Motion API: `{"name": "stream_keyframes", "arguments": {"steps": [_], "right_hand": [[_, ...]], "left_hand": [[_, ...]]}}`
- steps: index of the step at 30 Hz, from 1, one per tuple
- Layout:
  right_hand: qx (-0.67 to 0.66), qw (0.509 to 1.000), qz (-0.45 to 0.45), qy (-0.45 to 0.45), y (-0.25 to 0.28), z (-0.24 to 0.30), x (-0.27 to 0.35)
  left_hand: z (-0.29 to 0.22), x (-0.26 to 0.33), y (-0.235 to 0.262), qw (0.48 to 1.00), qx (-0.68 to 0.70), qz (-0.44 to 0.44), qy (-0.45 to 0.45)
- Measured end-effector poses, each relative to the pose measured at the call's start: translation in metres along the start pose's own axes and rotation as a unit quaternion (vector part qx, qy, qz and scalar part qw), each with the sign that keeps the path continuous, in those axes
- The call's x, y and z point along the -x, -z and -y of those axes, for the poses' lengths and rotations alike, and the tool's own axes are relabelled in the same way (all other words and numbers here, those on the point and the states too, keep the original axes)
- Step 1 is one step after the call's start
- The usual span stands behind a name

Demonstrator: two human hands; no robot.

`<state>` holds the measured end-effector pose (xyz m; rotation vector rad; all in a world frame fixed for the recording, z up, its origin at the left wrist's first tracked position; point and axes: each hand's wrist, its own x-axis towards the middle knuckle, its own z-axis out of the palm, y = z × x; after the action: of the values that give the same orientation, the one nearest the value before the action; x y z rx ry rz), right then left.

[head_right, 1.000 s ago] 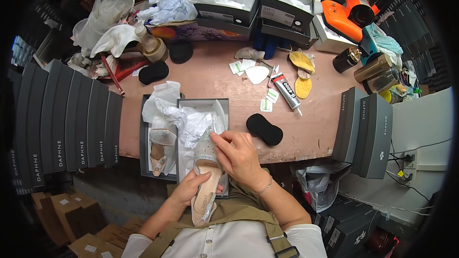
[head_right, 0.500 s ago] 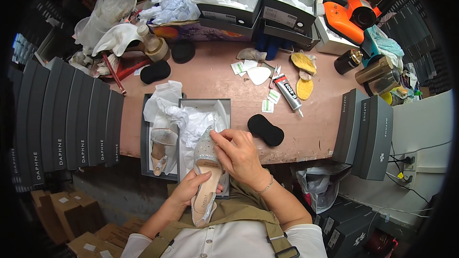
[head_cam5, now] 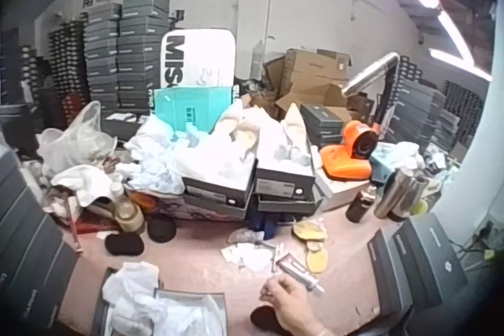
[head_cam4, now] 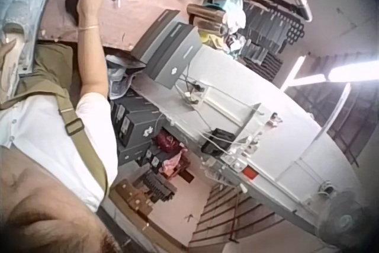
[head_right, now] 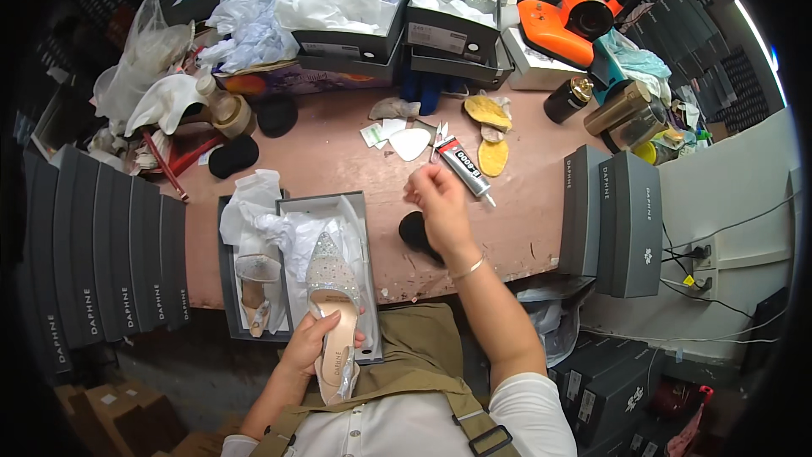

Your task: Glue parts of a high-heeled shoe using an adhesive tube.

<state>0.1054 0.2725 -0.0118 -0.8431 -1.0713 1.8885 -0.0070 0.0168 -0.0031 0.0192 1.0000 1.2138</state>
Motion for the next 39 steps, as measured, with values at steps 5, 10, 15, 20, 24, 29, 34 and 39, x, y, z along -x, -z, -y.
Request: {"name": "stream_keyframes", "arguments": {"steps": [5, 10, 15, 20, 24, 29, 34, 39], "right_hand": [[0.279, 0.949, -0.090, 0.120, 0.060, -0.008, -0.129], [0.449, 0.866, -0.170, 0.141, 0.097, -0.044, -0.224], [0.468, 0.851, -0.201, 0.130, 0.071, -0.052, -0.230], [0.459, 0.853, -0.202, 0.145, 0.069, -0.058, -0.226], [0.408, 0.877, -0.174, 0.185, 0.077, -0.064, -0.227], [0.430, 0.874, -0.173, 0.147, 0.066, -0.047, -0.212], [0.465, 0.856, -0.183, 0.136, 0.079, -0.049, -0.210], [0.407, 0.885, -0.209, 0.087, 0.068, -0.037, -0.192]], "left_hand": [[-0.006, -0.014, 0.006, 1.000, 0.017, 0.016, 0.012], [-0.014, -0.021, 0.011, 0.999, 0.039, 0.019, 0.023], [-0.013, -0.025, 0.019, 0.998, 0.058, 0.020, 0.030], [-0.011, -0.028, 0.024, 0.997, 0.050, 0.029, 0.046], [-0.010, -0.027, 0.022, 0.997, 0.049, 0.030, 0.051], [-0.007, -0.027, 0.024, 0.997, 0.050, 0.029, 0.047], [-0.005, -0.029, 0.022, 0.997, 0.056, 0.015, 0.041], [-0.003, -0.031, 0.026, 0.997, 0.057, 0.018, 0.047]]}}
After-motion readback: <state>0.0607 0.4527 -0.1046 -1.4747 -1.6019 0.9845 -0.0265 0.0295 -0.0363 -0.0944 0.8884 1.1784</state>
